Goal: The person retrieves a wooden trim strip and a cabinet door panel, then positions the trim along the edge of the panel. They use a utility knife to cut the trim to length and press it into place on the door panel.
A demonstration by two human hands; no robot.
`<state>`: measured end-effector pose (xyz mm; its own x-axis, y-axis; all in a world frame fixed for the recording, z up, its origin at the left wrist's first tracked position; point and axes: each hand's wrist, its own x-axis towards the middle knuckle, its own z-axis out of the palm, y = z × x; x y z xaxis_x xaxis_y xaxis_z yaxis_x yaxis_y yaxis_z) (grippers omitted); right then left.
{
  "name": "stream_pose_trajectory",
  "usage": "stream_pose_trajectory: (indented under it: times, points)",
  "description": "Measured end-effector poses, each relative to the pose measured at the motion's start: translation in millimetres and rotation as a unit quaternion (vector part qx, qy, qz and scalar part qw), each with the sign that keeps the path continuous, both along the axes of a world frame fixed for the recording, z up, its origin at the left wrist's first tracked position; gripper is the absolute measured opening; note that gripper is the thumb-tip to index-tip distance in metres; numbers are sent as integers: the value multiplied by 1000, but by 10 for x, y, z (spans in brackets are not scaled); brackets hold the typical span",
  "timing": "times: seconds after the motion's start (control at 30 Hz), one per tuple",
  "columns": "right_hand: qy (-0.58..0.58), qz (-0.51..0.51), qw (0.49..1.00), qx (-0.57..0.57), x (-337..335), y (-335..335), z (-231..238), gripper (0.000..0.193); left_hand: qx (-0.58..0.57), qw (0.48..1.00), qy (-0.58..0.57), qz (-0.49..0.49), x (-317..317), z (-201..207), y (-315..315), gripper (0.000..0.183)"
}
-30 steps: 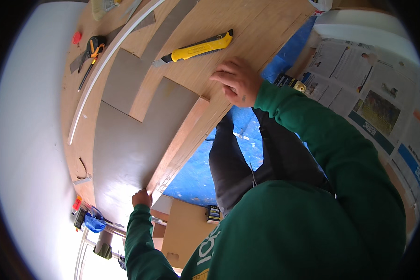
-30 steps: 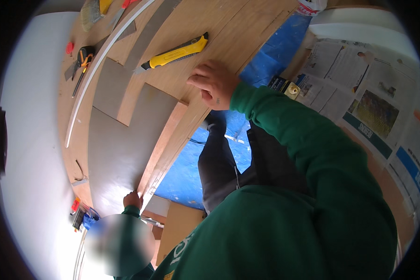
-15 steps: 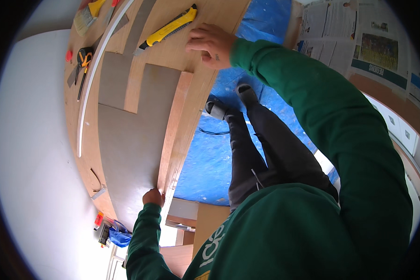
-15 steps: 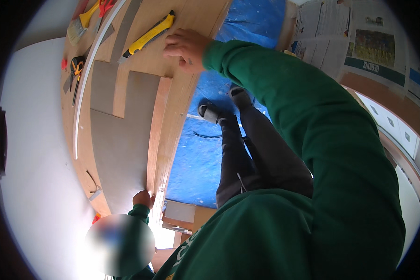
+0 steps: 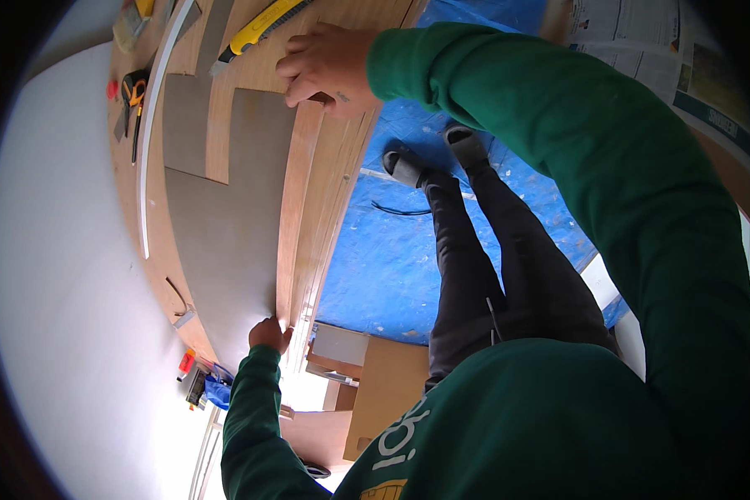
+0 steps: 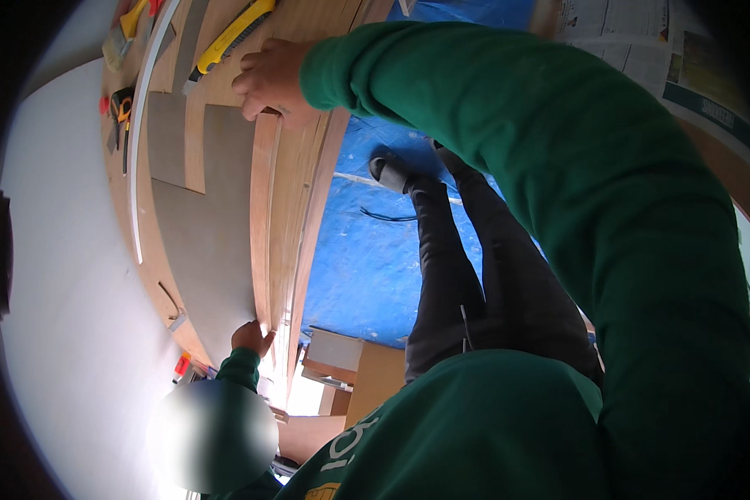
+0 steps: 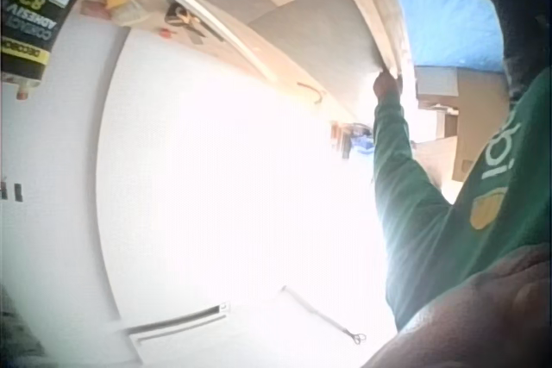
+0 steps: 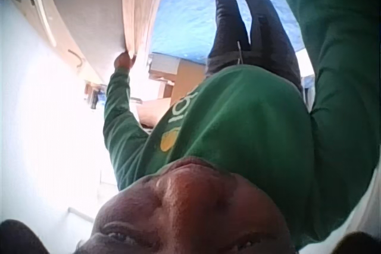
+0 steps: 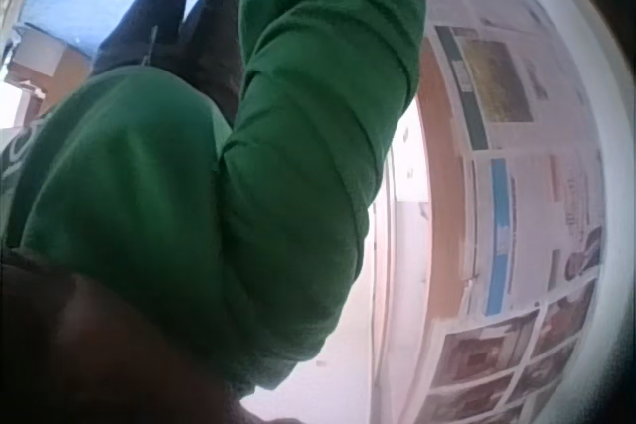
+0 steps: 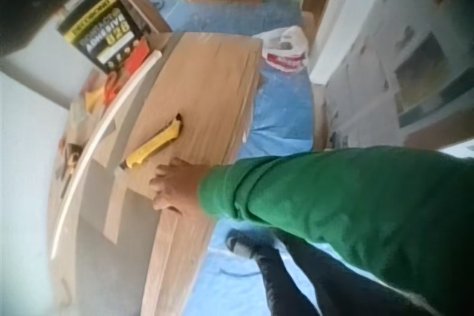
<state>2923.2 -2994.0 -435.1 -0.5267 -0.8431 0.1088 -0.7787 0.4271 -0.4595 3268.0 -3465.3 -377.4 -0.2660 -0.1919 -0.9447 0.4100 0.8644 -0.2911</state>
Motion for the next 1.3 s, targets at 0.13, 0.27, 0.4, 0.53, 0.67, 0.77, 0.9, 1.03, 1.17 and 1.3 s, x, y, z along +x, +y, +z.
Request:
stream_pose_trajectory:
  times: [0.13, 0.27, 0.4, 0.53, 0.67, 0.77, 0.9, 1.03, 1.17, 1.3]
  points:
    - [10, 1, 1000, -15, 17, -2, -20, 23, -11, 1000, 12, 11, 31, -2, 14, 53]
    - [29, 9, 1000, 2, 22, -6, -38, 22, -15, 1000, 10, 20, -13, 20, 66, 53]
    - [47, 12, 999, 9, 34, -26, -62, 24, -23, 999, 6, 22, -30, 31, 91, 52]
    - [51, 17, 998, 37, 17, -42, -49, 32, -17, 999, 16, 26, 6, 21, 47, 54]
    - [42, 15, 999, 22, 18, -44, -61, 30, -25, 999, 4, 47, -45, 29, 100, 58]
    - [30, 12, 999, 5, 32, -58, -53, 28, -27, 998, -1, 51, -34, 38, 127, 58]
    - [53, 13, 996, -75, 12, -61, -121, 27, -25, 999, 4, 47, 108, 19, 13, 57]
    - [21, 29, 999, -37, -25, 5, -59, 36, 3, 998, 49, 50, 32, 14, 45, 44]
    - [-1, 49, 998, -36, -70, 21, 8, 37, -3, 999, 20, 47, -63, 43, 110, 44]
    - [19, 55, 997, -57, -35, -18, 50, 40, 0, 999, 7, 46, -12, 83, 100, 44]
